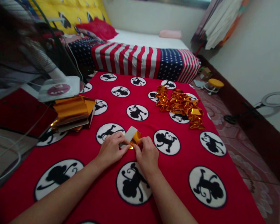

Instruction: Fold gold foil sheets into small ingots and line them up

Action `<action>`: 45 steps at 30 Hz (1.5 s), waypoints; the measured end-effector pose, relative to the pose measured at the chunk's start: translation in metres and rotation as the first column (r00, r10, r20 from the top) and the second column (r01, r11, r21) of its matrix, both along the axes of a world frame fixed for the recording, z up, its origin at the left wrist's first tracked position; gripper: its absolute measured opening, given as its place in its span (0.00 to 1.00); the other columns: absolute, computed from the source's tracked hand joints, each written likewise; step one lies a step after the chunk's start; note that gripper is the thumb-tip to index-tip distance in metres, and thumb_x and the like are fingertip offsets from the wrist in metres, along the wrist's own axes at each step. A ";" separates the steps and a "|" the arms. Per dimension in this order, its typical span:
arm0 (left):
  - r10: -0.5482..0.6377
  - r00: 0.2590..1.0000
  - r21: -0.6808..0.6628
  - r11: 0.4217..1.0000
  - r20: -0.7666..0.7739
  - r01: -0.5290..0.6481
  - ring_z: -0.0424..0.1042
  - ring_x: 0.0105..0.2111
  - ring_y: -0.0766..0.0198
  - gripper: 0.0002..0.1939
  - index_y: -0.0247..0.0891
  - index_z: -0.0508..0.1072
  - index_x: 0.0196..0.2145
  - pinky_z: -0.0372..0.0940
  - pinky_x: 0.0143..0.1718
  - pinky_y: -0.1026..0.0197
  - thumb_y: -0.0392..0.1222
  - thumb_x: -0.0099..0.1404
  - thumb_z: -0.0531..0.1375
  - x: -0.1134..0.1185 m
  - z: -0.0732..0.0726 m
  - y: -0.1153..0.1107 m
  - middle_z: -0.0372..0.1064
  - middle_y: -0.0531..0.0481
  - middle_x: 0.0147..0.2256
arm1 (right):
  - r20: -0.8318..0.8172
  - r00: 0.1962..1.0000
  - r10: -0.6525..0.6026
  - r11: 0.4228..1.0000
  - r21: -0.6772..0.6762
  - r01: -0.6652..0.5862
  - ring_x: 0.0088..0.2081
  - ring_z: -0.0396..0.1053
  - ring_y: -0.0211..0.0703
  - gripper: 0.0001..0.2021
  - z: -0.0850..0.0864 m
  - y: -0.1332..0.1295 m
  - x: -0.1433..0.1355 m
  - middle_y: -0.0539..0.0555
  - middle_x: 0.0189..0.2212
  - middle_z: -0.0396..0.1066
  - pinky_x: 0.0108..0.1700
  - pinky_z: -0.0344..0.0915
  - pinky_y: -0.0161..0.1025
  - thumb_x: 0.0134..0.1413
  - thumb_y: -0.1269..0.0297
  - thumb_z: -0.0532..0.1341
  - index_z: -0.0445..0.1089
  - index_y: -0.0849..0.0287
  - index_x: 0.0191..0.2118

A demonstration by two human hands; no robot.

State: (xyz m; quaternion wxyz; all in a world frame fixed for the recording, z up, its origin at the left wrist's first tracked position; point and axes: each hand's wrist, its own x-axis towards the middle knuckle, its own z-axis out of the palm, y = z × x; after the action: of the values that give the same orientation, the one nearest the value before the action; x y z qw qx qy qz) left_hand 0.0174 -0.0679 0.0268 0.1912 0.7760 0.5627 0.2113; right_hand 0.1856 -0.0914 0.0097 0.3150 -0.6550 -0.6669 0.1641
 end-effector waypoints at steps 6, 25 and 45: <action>-0.004 0.997 -0.051 0.999 -0.082 0.000 0.69 0.35 0.61 0.06 0.45 0.78 0.29 0.56 0.34 0.59 0.46 0.61 0.63 0.001 0.004 0.007 0.70 0.52 0.33 | -0.025 0.997 -0.078 0.997 -0.018 0.077 0.32 0.65 0.43 0.11 -0.003 0.004 0.007 0.51 0.31 0.67 0.35 0.61 0.38 0.50 0.63 0.66 0.65 0.59 0.37; -0.430 0.889 0.086 0.891 -0.160 0.446 0.62 0.56 0.52 0.20 0.52 0.76 0.47 0.58 0.55 0.47 0.38 0.57 0.67 -0.004 0.007 0.047 0.65 0.48 0.56 | 0.226 0.973 0.039 0.999 -0.035 -0.032 0.33 0.67 0.40 0.13 0.008 -0.008 -0.004 0.54 0.38 0.65 0.30 0.60 0.34 0.62 0.65 0.57 0.72 0.53 0.50; -0.593 0.768 -0.027 0.795 -0.241 0.606 0.65 0.46 0.55 0.20 0.51 0.77 0.45 0.56 0.47 0.57 0.49 0.53 0.69 -0.003 0.028 0.076 0.66 0.48 0.46 | -0.283 0.958 -0.041 0.962 -0.269 -0.038 0.22 0.68 0.41 0.08 0.003 -0.014 0.006 0.50 0.22 0.71 0.23 0.60 0.35 0.58 0.60 0.58 0.69 0.57 0.31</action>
State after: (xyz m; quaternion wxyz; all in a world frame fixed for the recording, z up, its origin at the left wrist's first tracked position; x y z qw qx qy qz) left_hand 0.0141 0.0080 0.0548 0.1595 0.9391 0.2986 0.0594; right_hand 0.1919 -0.1052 0.0126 0.3155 -0.6618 -0.5851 0.3466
